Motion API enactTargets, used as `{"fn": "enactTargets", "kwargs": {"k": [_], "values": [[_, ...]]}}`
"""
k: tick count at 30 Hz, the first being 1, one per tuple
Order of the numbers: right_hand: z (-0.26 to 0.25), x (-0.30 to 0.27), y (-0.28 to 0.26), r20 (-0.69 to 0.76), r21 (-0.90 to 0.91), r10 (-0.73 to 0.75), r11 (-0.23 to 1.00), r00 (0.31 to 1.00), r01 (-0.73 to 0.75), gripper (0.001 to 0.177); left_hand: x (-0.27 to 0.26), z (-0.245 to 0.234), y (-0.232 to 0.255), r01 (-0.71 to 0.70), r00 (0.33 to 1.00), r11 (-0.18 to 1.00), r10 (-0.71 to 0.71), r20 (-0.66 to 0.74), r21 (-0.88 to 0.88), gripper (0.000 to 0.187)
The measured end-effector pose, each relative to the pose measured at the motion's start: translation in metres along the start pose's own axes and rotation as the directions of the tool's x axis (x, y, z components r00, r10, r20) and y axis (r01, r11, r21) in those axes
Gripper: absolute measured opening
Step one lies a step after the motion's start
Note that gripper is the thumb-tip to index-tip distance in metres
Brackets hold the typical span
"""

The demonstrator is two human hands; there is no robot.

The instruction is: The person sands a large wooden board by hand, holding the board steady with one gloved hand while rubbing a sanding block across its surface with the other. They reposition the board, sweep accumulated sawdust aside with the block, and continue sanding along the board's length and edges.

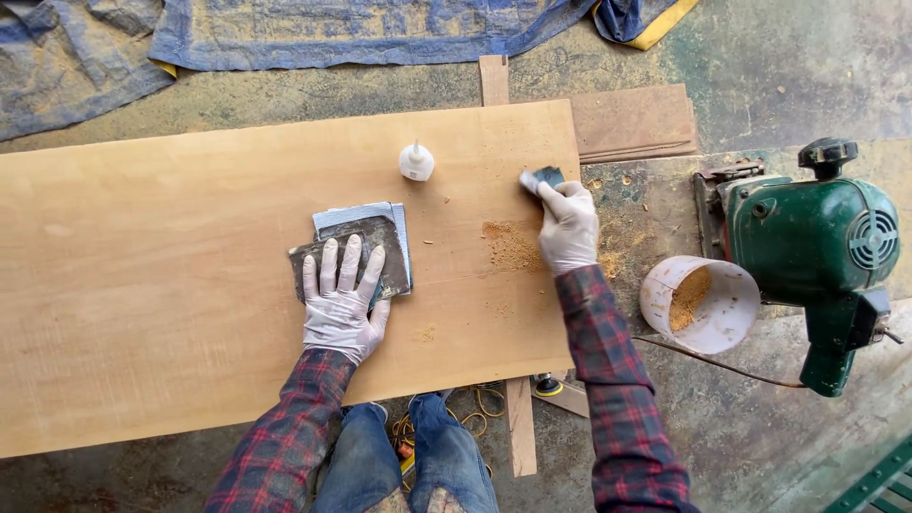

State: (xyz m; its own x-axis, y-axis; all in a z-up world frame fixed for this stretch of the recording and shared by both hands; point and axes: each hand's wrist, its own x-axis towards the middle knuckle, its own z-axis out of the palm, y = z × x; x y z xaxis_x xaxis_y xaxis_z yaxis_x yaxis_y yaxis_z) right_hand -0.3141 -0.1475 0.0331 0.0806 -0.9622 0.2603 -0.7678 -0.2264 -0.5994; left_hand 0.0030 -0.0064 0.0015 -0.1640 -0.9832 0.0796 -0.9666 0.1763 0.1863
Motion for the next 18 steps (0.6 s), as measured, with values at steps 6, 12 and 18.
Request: {"fn": "enactTargets", "kwargs": {"k": [6, 12, 18], "values": [[-0.004, -0.05, -0.018, 0.34, 0.133, -0.296, 0.955, 0.893, 0.266, 0.041, 0.001, -0.002, 0.001, 0.006, 1.0, 1.0, -0.006, 0.008, -0.027, 0.08], [0.006, -0.015, 0.01, 0.049, -0.135, -0.094, 0.986, 0.994, 0.099, 0.026, -0.001, 0.002, 0.0, 0.018, 1.0, 1.0, -0.018, 0.021, 0.001, 0.08], [0.023, -0.063, -0.005, 0.156, -0.099, -0.472, 0.866, 0.867, 0.49, 0.049, 0.0, 0.001, 0.0, 0.008, 1.0, 1.0, -0.008, 0.001, -0.03, 0.079]]}}
